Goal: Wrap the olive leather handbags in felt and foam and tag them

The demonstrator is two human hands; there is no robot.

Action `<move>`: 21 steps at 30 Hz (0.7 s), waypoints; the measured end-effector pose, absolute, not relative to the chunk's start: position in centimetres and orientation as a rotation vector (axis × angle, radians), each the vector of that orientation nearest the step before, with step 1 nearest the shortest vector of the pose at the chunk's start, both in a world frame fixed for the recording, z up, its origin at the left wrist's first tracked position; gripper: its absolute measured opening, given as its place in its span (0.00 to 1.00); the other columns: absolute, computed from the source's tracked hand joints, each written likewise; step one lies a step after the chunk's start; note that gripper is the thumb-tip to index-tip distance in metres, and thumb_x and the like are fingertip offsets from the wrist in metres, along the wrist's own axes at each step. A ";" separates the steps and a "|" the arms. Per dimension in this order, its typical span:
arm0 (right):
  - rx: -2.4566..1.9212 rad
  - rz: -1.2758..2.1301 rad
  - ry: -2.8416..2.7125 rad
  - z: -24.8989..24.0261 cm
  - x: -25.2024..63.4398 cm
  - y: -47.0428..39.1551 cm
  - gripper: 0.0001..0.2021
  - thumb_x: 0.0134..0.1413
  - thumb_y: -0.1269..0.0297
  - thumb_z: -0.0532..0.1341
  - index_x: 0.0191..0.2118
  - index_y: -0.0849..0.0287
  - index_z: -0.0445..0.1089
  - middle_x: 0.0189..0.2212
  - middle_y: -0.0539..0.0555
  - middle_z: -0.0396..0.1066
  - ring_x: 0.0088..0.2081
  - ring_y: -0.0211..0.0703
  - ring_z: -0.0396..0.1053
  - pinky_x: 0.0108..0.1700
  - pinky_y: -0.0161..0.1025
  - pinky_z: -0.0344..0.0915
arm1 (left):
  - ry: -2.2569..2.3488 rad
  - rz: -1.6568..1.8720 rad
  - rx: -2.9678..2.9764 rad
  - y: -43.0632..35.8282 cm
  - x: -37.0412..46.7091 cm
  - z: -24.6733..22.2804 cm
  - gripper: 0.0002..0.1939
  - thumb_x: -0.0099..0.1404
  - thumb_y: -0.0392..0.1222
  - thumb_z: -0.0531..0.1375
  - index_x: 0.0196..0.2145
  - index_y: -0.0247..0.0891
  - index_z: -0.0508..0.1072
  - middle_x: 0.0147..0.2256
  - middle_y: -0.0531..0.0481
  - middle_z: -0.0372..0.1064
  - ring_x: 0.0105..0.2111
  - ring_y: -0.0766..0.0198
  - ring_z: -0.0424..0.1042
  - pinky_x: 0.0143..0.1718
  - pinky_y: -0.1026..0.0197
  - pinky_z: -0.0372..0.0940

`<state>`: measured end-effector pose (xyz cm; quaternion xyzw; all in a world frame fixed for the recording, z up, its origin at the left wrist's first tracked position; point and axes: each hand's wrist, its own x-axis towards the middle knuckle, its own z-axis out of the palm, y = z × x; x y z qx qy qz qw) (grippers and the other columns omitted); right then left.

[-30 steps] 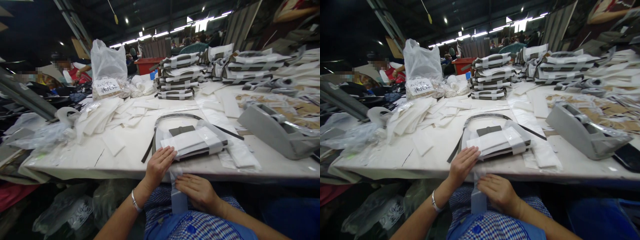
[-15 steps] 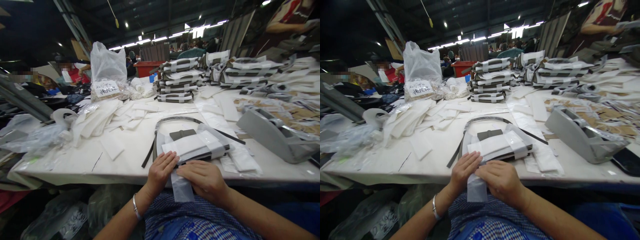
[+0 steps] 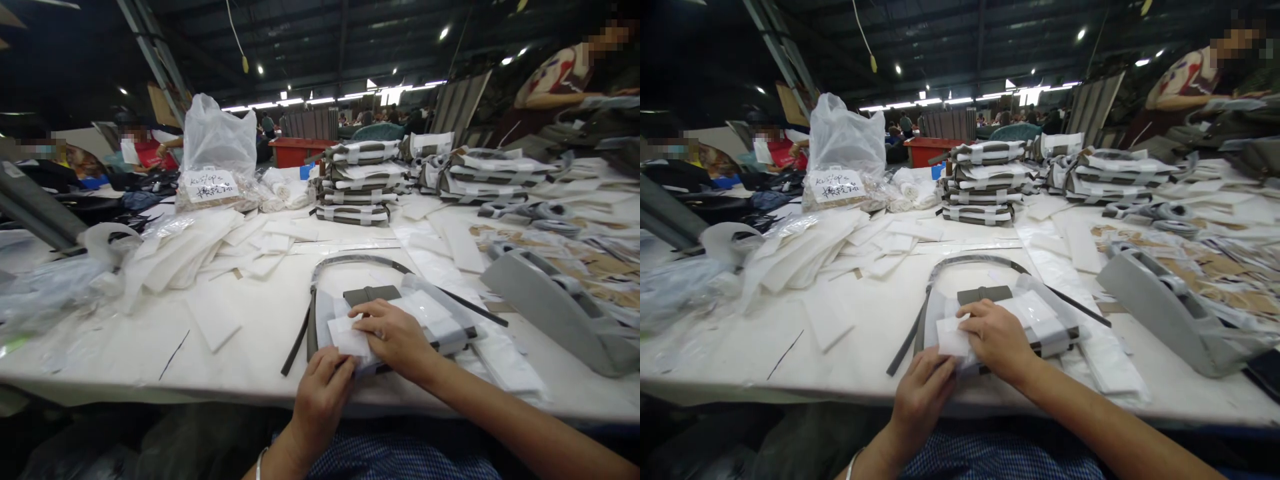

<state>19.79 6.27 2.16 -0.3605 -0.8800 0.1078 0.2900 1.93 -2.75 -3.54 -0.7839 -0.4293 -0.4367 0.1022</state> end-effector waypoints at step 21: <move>-1.328 0.565 -2.400 2.8 17.4 11.8 0.11 0.52 0.62 0.69 0.38 0.56 0.67 0.32 0.48 0.74 0.33 0.40 0.70 0.31 0.34 0.53 | -1.479 -0.541 -2.498 -3.6 2.9 -0.7 0.38 0.54 0.23 0.50 0.64 0.27 0.59 0.63 0.39 0.60 0.63 0.48 0.59 0.60 0.48 0.66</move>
